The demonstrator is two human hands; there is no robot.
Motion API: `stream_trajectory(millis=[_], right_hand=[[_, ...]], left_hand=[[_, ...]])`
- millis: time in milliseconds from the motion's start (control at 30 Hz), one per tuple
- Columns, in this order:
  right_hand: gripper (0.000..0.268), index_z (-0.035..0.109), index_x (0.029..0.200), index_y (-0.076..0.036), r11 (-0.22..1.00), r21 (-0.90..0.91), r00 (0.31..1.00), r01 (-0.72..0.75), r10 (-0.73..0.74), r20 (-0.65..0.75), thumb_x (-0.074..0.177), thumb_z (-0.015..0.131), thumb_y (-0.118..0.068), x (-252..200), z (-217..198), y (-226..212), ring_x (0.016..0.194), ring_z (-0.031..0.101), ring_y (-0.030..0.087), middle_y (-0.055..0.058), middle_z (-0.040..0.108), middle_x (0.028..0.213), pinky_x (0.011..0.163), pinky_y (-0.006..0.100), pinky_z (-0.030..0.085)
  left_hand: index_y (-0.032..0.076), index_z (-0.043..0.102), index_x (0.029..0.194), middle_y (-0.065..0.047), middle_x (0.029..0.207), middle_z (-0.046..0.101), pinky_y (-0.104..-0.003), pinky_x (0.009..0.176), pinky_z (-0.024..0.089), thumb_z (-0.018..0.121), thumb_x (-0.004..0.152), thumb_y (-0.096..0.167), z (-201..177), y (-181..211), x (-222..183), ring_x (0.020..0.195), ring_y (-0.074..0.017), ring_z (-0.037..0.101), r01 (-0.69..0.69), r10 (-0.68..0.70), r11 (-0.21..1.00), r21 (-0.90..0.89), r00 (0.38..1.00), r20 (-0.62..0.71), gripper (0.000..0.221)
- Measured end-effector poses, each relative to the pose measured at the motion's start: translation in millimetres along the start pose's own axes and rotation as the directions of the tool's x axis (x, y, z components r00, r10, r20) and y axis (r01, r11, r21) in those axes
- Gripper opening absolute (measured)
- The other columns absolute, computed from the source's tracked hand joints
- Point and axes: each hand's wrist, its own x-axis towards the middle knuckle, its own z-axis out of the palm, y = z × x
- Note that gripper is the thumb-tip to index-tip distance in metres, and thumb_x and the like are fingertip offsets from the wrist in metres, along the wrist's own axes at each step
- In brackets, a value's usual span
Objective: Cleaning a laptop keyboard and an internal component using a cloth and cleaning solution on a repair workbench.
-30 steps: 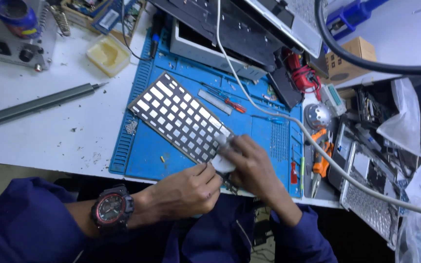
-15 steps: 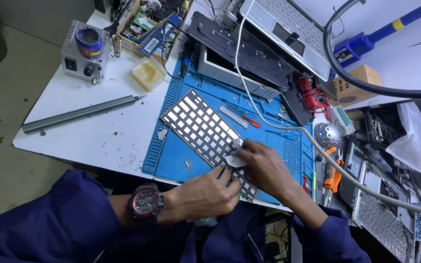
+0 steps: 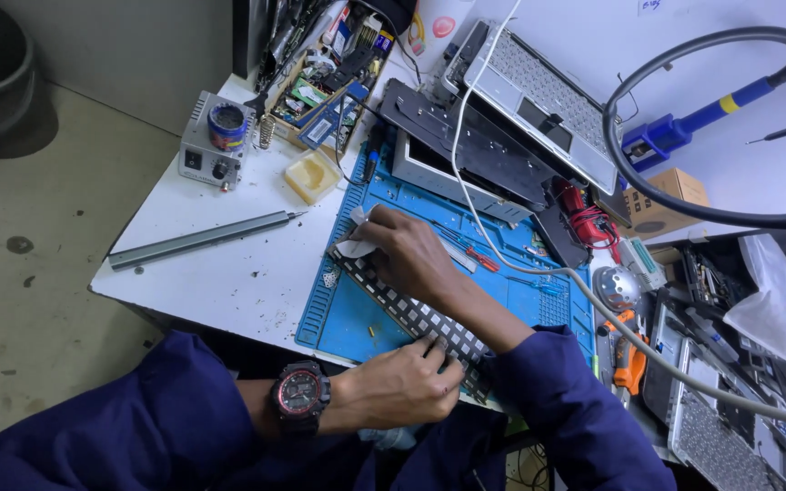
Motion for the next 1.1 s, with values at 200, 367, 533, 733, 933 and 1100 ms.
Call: stream_trajectory(millis=[200,367,533,733,933,1100], right_hand=[[0.027,0.066,0.104,-0.006,0.999,-0.042,0.997,-0.033,0.036,0.072,0.081,0.073,0.005,-1.3,-15.5,-7.1,0.076,0.061,0.027,0.012,0.061,0.105,0.054,0.035,0.048],[0.034,0.070,0.114,-0.001,0.970,0.243,0.999,-0.030,0.020,0.044,0.087,0.057,0.015,-6.8,-56.7,2.3,0.098,0.075,0.034,0.018,0.069,0.117,0.084,0.039,0.066],[0.031,0.032,0.124,-0.012,0.907,0.303,0.956,-0.292,0.281,0.081,0.102,0.054,-0.016,-31.8,-70.2,15.4,0.049,0.054,0.024,0.021,0.070,0.091,0.044,0.038,0.038],[0.026,0.047,0.120,-0.012,0.887,0.412,0.965,-0.206,0.254,-0.065,0.097,0.057,-0.004,-63.9,-78.3,17.7,0.068,0.072,0.032,0.017,0.074,0.092,0.061,0.040,0.054],[0.032,0.063,0.107,-0.006,0.914,0.399,0.986,-0.071,0.125,-0.112,0.084,0.054,0.014,-60.3,-60.0,9.2,0.108,0.072,0.034,0.016,0.071,0.115,0.087,0.041,0.062],[0.037,0.060,0.131,-0.008,0.925,0.356,0.982,-0.130,0.070,0.175,0.096,0.051,-0.014,-59.5,-70.3,-3.3,0.122,0.062,0.036,0.018,0.057,0.137,0.096,0.047,0.054]], left_hand=[[0.008,0.071,0.081,-0.014,0.091,0.069,-0.041,0.068,0.057,0.060,0.098,0.007,1.1,0.7,0.1,0.075,-0.0300,0.066,0.001,-0.001,1.000,-0.021,1.000,0.019,0.021],[0.008,0.071,0.086,-0.014,0.097,0.071,-0.039,0.064,0.055,0.063,0.100,0.013,-0.9,-1.8,0.4,0.080,-0.0293,0.066,-0.018,0.021,1.000,-0.024,0.995,0.099,0.017],[0.004,0.068,0.108,-0.022,0.113,0.072,-0.054,0.091,0.058,0.055,0.093,0.076,-4.1,-13.1,7.0,0.111,-0.0460,0.068,0.174,-0.175,0.985,0.021,0.976,0.131,0.075],[-0.004,0.071,0.120,-0.034,0.117,0.067,-0.067,0.094,0.047,0.033,0.091,0.084,3.2,-28.8,1.2,0.114,-0.0623,0.060,0.505,-0.513,0.851,0.140,0.858,0.021,0.099],[-0.001,0.036,0.153,-0.035,0.156,0.034,-0.073,0.112,0.027,0.031,0.093,0.086,32.7,-5.9,1.5,0.137,-0.0665,0.032,0.418,-0.387,0.907,-0.062,0.880,0.274,0.105],[-0.001,0.057,0.135,-0.031,0.134,0.056,-0.066,0.111,0.035,0.041,0.090,0.089,11.7,-0.5,3.9,0.125,-0.0559,0.051,0.428,-0.431,0.902,0.055,0.883,0.188,0.102]])
